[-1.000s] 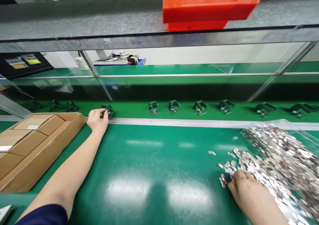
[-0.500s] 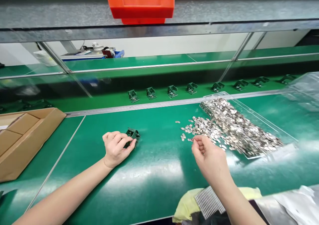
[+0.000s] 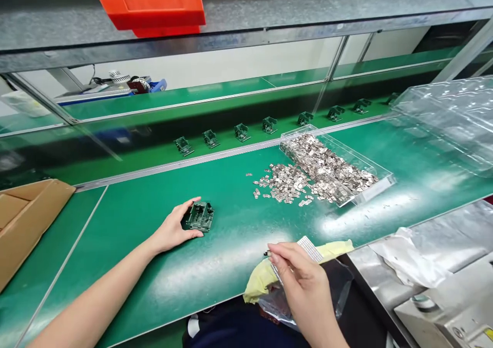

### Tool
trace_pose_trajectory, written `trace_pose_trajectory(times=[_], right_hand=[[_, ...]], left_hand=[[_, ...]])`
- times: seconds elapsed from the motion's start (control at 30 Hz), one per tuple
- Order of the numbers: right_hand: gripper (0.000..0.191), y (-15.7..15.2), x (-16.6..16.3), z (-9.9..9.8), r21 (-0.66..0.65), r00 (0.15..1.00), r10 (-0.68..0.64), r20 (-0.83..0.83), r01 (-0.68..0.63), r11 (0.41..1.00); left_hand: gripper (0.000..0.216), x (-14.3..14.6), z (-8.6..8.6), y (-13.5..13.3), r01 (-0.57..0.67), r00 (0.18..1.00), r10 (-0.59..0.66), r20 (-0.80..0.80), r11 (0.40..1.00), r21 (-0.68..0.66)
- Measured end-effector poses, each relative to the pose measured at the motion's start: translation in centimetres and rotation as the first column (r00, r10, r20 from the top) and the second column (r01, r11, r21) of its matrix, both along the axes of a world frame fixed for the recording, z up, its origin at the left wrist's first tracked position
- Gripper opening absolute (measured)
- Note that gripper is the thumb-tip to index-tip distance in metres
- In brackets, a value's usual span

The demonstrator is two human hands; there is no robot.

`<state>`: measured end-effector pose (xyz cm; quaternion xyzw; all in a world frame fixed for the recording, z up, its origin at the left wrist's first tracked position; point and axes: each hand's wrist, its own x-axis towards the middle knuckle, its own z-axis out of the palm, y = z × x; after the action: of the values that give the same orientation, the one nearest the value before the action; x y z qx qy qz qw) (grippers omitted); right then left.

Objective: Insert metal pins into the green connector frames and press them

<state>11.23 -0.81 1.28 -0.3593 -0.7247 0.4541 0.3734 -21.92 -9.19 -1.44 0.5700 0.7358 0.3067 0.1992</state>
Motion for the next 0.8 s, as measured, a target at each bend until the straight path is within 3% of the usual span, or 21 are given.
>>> trace_pose_trajectory(times=[0.1, 0.17, 0.33, 0.43, 0.53, 0.8], right_hand=[[0.016, -1.0, -0.4, -0.7, -0.201, 0.992, -0.079, -0.102, 0.058, 0.978], [0.021, -1.5, -0.7, -0.8, -0.303, 0.978, -0.134, -0.162, 0.080, 0.950], [0.025, -2.6, -1.0, -0.2, -0.275, 0.967, -0.189, -0.172, 0.137, 0.952], [0.024, -3.2, -1.1, -0.3, -0.205, 0.973, -0.214, -0.085, 0.193, 0.960], [0.025, -3.7, -1.4, -0.9, -0.136, 0.971, -0.237, -0.029, 0.231, 0.963], [0.029, -4.1, -2.0, -1.6, -0.135, 0.972, -0.235, 0.020, 0.235, 0.963]], left_hand=[[0.064, 4.3, 0.6, 0.9, -0.032, 0.951, -0.014, 0.308, 0.989, 0.144], [0.064, 8.2, 0.9, 1.4, -0.076, 0.832, -0.047, 0.553, 0.977, 0.197], [0.063, 15.8, 1.5, 1.9, -0.004, 0.536, -0.134, 0.834, 0.987, 0.161], [0.061, 17.0, 1.3, 1.7, 0.061, 0.425, -0.154, 0.892, 0.988, 0.142], [0.059, 16.9, 0.9, 1.3, 0.099, 0.366, -0.159, 0.917, 0.986, 0.131], [0.052, 16.4, 0.6, 0.5, 0.138, 0.364, -0.224, 0.904, 0.973, 0.185]])
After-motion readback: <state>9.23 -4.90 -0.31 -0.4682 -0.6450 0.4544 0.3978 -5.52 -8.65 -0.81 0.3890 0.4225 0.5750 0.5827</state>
